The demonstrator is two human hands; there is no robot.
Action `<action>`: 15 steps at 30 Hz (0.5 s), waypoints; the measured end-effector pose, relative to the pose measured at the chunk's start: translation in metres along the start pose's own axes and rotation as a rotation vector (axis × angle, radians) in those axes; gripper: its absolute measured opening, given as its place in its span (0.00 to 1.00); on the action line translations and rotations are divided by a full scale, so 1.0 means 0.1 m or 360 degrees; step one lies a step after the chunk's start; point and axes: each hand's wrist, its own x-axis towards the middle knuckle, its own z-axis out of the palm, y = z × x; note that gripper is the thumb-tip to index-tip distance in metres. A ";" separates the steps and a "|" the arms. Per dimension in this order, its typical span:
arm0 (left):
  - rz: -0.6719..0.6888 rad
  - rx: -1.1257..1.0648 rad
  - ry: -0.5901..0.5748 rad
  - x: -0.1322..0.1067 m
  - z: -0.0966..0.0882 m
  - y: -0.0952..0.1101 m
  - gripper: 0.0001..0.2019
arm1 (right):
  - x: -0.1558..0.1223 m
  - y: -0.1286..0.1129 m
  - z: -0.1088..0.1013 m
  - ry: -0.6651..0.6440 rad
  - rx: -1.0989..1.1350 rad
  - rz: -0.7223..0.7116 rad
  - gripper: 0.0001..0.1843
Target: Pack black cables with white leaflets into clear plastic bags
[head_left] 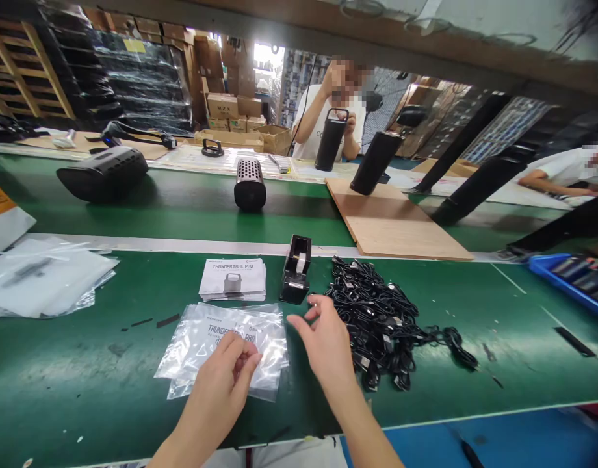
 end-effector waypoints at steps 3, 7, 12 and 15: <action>-0.0023 0.0013 -0.0014 0.02 0.01 -0.05 0.11 | 0.31 0.02 -0.07 -0.0099 -0.0170 -0.0237 0.11; 0.0006 0.0052 -0.0009 0.02 0.03 -0.09 0.12 | 0.56 -0.03 -0.04 -0.0196 -0.0256 -0.0374 0.04; 0.0011 0.0080 0.0026 0.02 0.02 -0.07 0.13 | 0.54 0.00 -0.28 -0.0065 -0.0457 -0.0340 0.12; -0.0012 0.0080 0.0008 0.02 0.02 -0.06 0.13 | 0.46 0.19 -0.56 0.0129 -0.0897 -0.0228 0.13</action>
